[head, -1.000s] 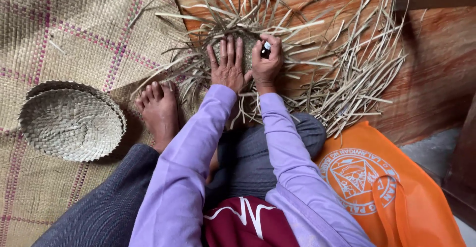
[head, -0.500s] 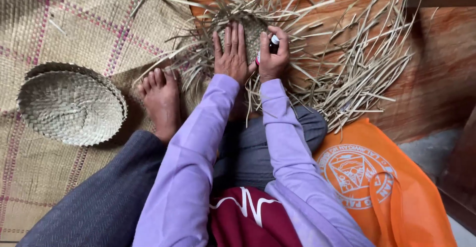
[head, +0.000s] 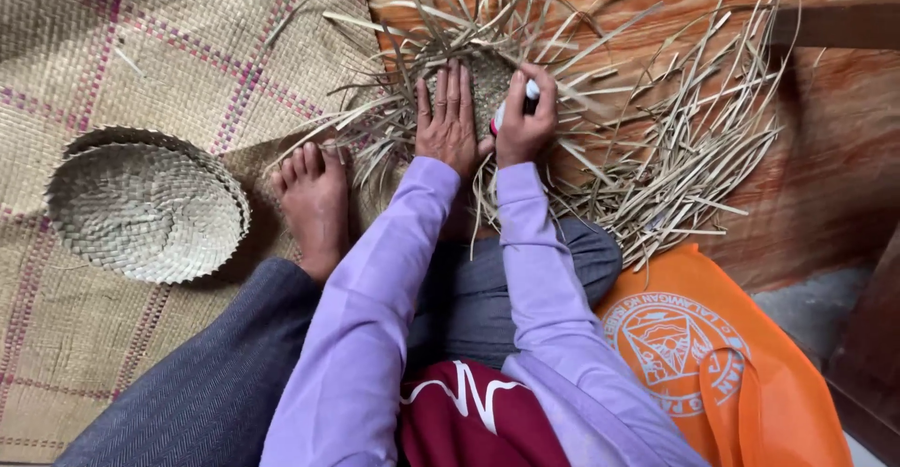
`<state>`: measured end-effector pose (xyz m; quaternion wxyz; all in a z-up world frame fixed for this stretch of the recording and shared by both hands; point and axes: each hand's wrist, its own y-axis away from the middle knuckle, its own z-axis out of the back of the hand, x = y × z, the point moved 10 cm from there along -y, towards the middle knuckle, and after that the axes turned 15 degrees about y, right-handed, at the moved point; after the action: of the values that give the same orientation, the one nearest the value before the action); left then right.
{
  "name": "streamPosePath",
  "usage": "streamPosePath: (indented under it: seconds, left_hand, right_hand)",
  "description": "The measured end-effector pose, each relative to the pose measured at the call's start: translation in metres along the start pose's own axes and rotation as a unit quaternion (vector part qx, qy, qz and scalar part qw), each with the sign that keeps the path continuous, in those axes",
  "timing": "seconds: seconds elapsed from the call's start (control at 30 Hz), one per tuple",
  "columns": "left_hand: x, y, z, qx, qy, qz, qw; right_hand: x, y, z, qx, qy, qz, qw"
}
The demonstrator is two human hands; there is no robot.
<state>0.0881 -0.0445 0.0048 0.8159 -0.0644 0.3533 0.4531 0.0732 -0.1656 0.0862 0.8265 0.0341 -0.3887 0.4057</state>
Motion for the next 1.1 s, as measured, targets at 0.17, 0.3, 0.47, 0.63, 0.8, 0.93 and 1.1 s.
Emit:
streamPosePath:
  seconds: [0.17, 0.3, 0.47, 0.63, 0.8, 0.93, 1.1]
  left_hand:
    - [0.003, -0.005, -0.013, -0.086, -0.032, -0.038, 0.995]
    - [0.005, -0.001, -0.017, -0.081, -0.049, -0.026, 0.995]
    - [-0.002, -0.005, 0.002, 0.004, -0.011, -0.087, 0.996]
    - [0.001, -0.018, -0.010, 0.036, -0.043, -0.222, 0.973]
    - [0.004, -0.022, -0.020, -0.009, -0.189, -0.319, 0.929]
    - [-0.009, -0.028, -0.019, 0.105, -0.122, -0.266, 0.951]
    - [0.008, -0.019, -0.033, 0.003, -0.142, -0.111, 0.984]
  right_hand:
    - [0.002, -0.019, -0.045, -0.006, 0.000, 0.028, 1.000]
    - [0.026, -0.045, -0.061, 0.005, -0.039, 0.049, 0.998]
    - [-0.010, -0.042, 0.000, 0.020, -0.127, -0.031, 0.991]
    - [0.002, -0.031, 0.036, 0.091, -0.268, -0.032, 0.959]
    - [-0.025, -0.005, -0.006, 0.201, -0.239, -0.120, 0.942]
    - [-0.061, 0.001, -0.005, 0.152, -0.241, -0.165, 0.944]
    - [-0.062, 0.008, -0.004, 0.087, -0.227, -0.144, 0.959]
